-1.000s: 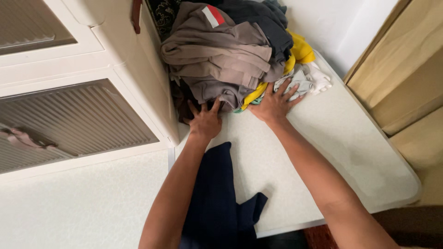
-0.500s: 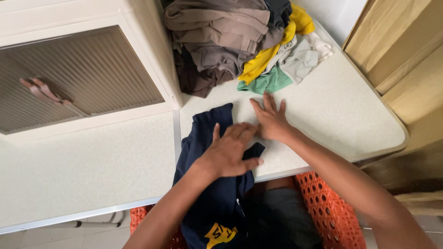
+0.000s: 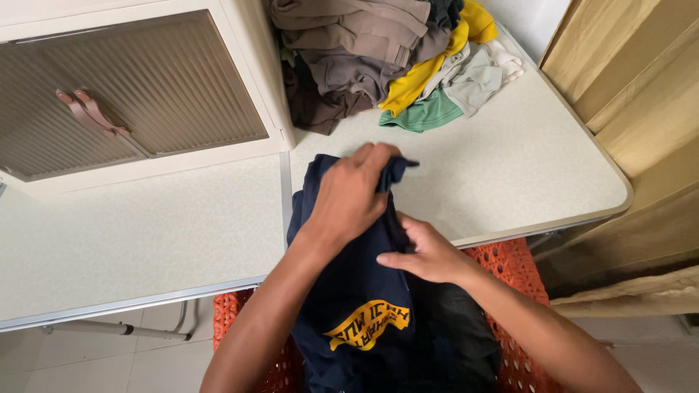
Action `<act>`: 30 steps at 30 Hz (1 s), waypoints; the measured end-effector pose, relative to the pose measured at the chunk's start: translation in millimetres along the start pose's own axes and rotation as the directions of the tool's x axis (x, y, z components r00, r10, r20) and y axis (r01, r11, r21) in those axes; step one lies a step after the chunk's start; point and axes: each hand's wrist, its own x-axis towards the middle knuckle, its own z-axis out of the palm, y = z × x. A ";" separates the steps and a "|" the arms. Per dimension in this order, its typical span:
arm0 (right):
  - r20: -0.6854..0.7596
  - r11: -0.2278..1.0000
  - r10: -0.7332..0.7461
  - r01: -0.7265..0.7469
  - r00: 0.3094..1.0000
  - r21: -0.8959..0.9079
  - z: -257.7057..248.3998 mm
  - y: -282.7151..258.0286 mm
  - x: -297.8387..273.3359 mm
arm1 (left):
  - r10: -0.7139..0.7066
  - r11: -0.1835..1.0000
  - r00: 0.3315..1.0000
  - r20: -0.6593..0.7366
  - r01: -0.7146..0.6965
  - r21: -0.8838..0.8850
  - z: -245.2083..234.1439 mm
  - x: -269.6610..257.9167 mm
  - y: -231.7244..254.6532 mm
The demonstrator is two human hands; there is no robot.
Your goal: The person picks up a dark blue t-shirt from a stack of laundry, spreads it flat on a table, folds it into a small rectangle, and then places it into an open cabinet.
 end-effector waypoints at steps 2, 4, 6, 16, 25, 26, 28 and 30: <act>-0.076 0.961 -0.268 0.261 0.961 -0.085 10.9 -8.0 8.4 | 0.030 0.999 0.986 -0.163 -0.033 -0.017 -11.4 17.1 3.4; -0.003 0.997 -0.024 0.025 1.000 0.068 -0.7 -8.4 18.6 | 0.123 0.992 0.926 -0.357 -0.116 0.039 -26.2 33.3 -4.3; 0.034 0.969 0.139 -0.143 0.990 0.203 -16.7 -6.0 24.9 | 0.064 0.995 0.895 -0.441 -0.024 0.097 -50.8 49.0 -21.0; 0.014 0.979 0.067 -0.069 0.998 0.192 -93.6 -84.6 66.2 | 0.032 0.999 0.954 0.299 -0.038 0.012 -47.5 36.5 23.8; -0.481 0.738 0.062 0.284 0.875 0.612 -158.3 -119.6 106.4 | 0.047 0.968 0.998 0.033 -0.054 0.245 45.0 -47.5 49.9; -0.503 0.682 0.069 0.328 0.861 0.654 -161.2 -113.4 112.5 | 0.088 0.940 0.995 0.045 -0.098 0.328 59.5 -60.0 57.5; -0.554 0.612 0.141 0.367 0.821 0.700 -162.4 -97.0 125.0 | 0.171 0.933 0.972 0.158 -0.212 0.292 87.0 -84.4 68.7; -0.572 0.563 0.212 0.380 0.792 0.734 -165.9 -80.5 133.0 | 0.089 0.902 0.958 0.272 -0.193 0.385 114.6 -98.5 73.8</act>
